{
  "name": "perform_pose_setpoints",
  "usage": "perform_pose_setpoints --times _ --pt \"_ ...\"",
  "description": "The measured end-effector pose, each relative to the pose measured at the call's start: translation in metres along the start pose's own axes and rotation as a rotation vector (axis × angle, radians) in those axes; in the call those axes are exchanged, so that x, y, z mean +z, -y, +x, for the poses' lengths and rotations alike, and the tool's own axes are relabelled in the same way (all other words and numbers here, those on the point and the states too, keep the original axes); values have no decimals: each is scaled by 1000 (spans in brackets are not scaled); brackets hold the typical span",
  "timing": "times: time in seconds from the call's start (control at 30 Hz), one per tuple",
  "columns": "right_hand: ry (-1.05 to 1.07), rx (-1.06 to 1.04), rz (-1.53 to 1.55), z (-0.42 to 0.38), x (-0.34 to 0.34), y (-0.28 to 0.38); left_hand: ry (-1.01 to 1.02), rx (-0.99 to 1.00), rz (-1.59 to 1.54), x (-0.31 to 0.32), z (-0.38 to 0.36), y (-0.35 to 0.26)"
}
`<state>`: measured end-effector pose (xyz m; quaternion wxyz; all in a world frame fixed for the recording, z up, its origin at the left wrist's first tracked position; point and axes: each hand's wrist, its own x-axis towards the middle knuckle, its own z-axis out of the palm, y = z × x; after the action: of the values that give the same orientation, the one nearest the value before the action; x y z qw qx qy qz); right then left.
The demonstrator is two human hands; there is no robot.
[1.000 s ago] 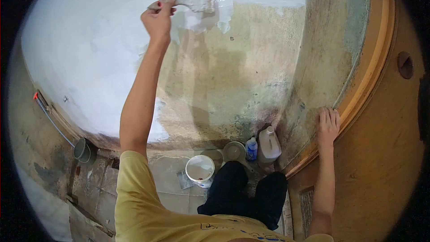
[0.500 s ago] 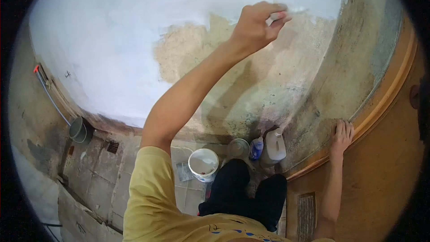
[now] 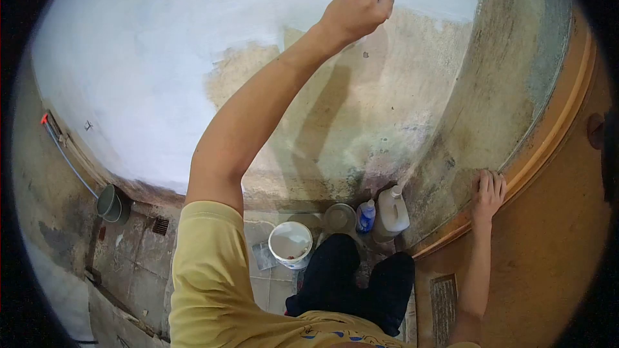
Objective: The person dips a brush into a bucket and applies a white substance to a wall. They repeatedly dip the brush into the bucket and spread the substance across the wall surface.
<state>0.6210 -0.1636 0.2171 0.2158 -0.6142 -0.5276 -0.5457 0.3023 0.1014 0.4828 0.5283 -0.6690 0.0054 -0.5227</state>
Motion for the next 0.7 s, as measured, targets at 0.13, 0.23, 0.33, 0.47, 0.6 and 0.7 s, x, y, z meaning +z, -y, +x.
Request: perform_pose_setpoints --times 0.13,0.23,0.33,0.47,0.6,0.7 --pt "1 1 8 3 -1 1 188 -153 -55 -3 5 -16" --pt "4 4 2 2 -3 3 133 -178 -138 -1 17 -13" --pt "-22 -13 12 3 1 0 73 -318 -360 14 22 1" --pt "-37 -7 31 2 0 0 424 -505 -422 -15 63 36" --pt "-28 -7 23 6 -6 2 350 -582 -443 -43 72 60" --pt "-54 -23 25 4 0 0 104 -745 -493 -85 69 65"
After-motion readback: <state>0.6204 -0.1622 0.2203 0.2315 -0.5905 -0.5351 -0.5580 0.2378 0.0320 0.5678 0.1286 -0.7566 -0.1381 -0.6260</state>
